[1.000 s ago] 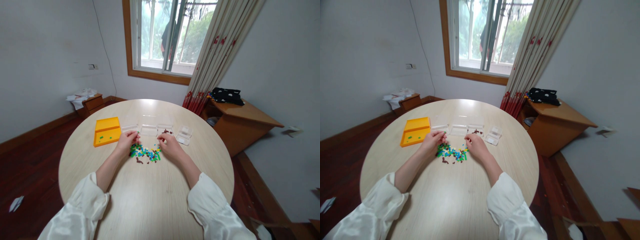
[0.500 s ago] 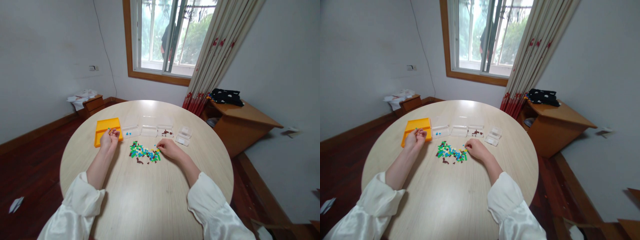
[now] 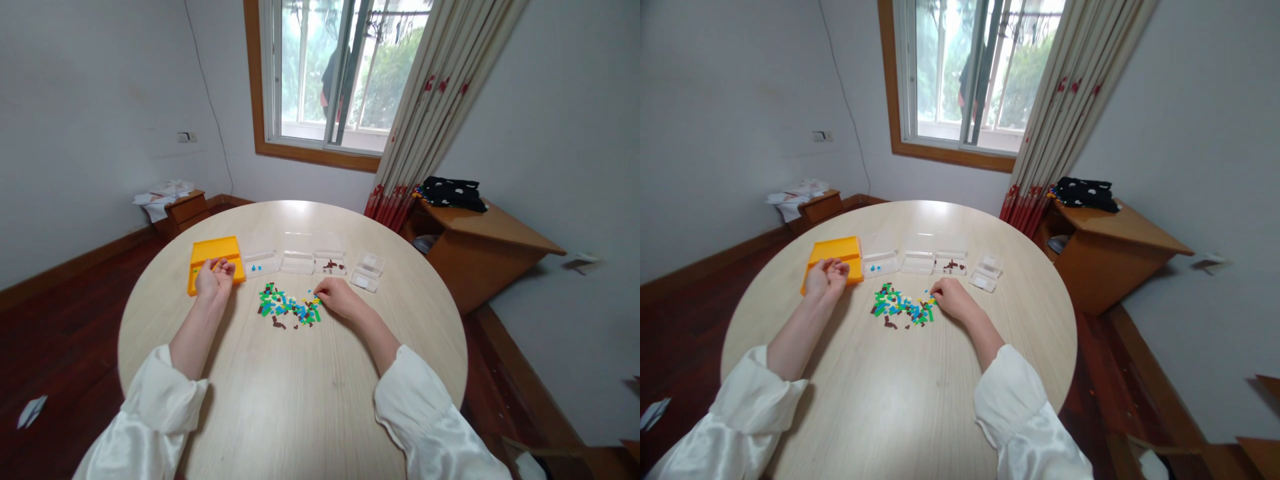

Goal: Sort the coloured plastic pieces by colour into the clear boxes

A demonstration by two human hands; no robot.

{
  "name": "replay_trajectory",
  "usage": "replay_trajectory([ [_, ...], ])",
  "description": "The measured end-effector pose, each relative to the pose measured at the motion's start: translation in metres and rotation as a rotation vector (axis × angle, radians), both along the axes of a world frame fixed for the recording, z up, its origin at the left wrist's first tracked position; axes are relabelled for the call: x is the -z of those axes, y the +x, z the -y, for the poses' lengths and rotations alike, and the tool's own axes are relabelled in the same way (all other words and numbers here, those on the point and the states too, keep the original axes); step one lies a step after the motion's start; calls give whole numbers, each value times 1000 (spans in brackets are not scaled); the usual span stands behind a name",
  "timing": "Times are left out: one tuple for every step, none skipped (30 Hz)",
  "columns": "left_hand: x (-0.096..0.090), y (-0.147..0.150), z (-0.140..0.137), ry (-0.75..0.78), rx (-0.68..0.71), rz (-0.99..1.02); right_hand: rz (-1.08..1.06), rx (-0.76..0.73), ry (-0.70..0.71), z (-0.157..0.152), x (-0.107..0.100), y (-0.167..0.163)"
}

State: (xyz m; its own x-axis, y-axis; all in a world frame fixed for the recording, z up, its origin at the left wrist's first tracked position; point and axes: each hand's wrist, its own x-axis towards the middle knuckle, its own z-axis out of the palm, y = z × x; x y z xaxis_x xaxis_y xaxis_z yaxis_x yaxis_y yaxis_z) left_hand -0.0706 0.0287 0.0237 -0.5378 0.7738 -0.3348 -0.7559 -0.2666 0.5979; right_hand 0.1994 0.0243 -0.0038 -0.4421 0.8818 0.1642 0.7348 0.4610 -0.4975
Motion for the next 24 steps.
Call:
replay_trajectory([
  [0,1,0,3,1,-9,-3,18,-1,0,0,0],
  [1,3,-1,7,6,-22,-5,31,-3,0,0,0],
  [1,4,-1,10,14,-32,-10,39,-7,-1,0,0],
  [2,5,-2,8,21,-37,-16,41,-13,-1,0,0],
  [3,6,-2,5,25,-36,-24,38,-20,-1,1,0],
  [4,7,-2,-2,28,-31,-32,34,-25,-2,1,0],
  [5,8,-2,-10,31,-28,-39,34,-29,-2,2,0],
  [5,9,-2,-16,36,-28,-44,38,-30,-3,2,1],
  [5,9,-2,-19,41,-31,-45,45,-29,-3,3,1],
  [6,10,-2,-21,45,-34,-41,53,-28,-3,3,1],
  [6,10,-2,-21,48,-36,-35,61,-25,-3,3,2],
  [6,10,-1,-22,48,-34,-26,67,-22,-3,3,2],
  [5,10,-1,-22,50,-28,-16,71,-19,-3,3,2],
  [5,11,-1,-24,49,-19,-6,73,-17,-3,3,2],
  [4,11,-1,-26,48,-9,2,73,-15,-2,2,2],
  [4,11,0,-27,47,0,9,70,-13,-2,1,2],
  [4,11,0,-27,46,4,14,65,-11,-1,1,2],
  [4,11,0,-26,44,3,19,57,-10,-1,0,2],
  [4,11,0,-25,43,-1,24,47,-9,0,-1,2],
  [4,11,0,-26,44,-6,28,37,-9,0,-2,2],
  [4,11,0,-27,45,-8,30,28,-8,0,-2,2],
  [4,11,0,-28,45,-7,30,22,-7,1,-3,3],
  [4,11,0,-29,45,-3,27,18,-6,1,-3,3],
  [4,11,0,-29,44,0,23,15,-6,0,-3,3],
])
